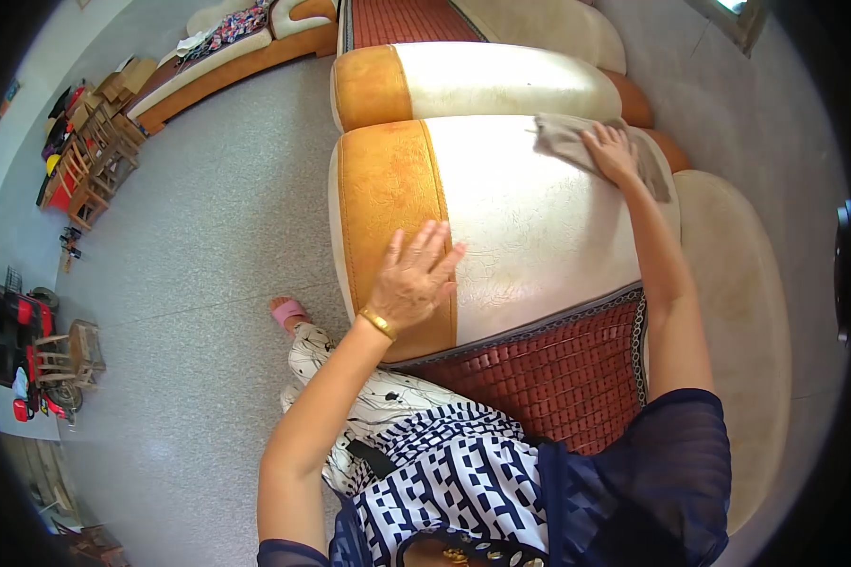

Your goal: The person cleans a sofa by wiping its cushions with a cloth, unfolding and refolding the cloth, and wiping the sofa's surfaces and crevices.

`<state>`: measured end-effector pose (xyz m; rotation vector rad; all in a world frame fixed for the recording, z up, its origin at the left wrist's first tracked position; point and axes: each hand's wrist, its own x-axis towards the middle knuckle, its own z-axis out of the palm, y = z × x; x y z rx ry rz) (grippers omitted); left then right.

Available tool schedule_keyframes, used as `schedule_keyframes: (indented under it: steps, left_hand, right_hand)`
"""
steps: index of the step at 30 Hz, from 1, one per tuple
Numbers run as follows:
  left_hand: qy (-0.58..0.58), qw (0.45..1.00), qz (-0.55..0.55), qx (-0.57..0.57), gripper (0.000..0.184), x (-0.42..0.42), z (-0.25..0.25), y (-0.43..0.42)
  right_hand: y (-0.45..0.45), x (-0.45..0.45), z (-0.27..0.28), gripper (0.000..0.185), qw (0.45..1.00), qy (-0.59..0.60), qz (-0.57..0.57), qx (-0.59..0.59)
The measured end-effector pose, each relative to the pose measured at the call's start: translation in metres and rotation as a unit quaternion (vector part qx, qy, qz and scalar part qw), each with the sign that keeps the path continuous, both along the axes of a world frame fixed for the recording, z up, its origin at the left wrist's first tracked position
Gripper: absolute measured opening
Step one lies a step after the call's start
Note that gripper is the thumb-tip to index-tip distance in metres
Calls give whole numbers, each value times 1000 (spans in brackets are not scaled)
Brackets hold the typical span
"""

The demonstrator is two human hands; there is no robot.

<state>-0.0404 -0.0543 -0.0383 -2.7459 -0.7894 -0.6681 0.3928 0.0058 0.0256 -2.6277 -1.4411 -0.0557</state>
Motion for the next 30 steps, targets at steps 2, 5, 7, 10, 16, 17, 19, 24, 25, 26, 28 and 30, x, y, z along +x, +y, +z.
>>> schedule_keyframes:
  steps: [2,5,7,10,16,17,19,24,25,26,28,30]
  left_hand:
    - [-34,999,18,-7,56,-14,-1,1]
    - [-62,980,191,3,59,-25,5,-7]
    - [-72,954,290,-16,61,-18,6,-11]
    - [-94,960,264,-25,62,-19,2,-7]
    - [-116,960,253,-30,63,-20,5,-8]
    - [-110,959,259,-27,63,-19,4,-8]
    - [-113,959,260,-28,63,-19,4,-7]
    - [-119,959,254,-28,61,-20,5,-7]
    - [-124,960,251,-29,61,-20,5,-7]
    - [-122,959,254,-28,61,-20,5,-7]
    - [-132,959,245,-44,61,-21,6,-8]
    - [-132,959,245,-50,61,-21,8,-9]
  right_hand:
    - [-4,11,-2,70,1000,0,-31,3]
    - [-3,-2,-11,72,999,-5,-49,3]
    - [-5,-45,-6,73,1000,-14,-9,-7]
    - [-21,-127,-1,69,994,-52,95,-27]
    - [-15,-259,-21,74,939,-71,324,88]
    - [-4,-272,-21,74,927,-70,352,113]
    - [19,-292,-16,75,911,-66,383,139]
    - [96,-308,0,76,907,21,410,95]
    - [111,-309,4,76,915,34,398,51]
    - [126,-311,9,77,921,47,386,8]
    - [153,-314,16,78,927,93,357,-68]
    - [165,-321,18,75,929,105,344,-85]
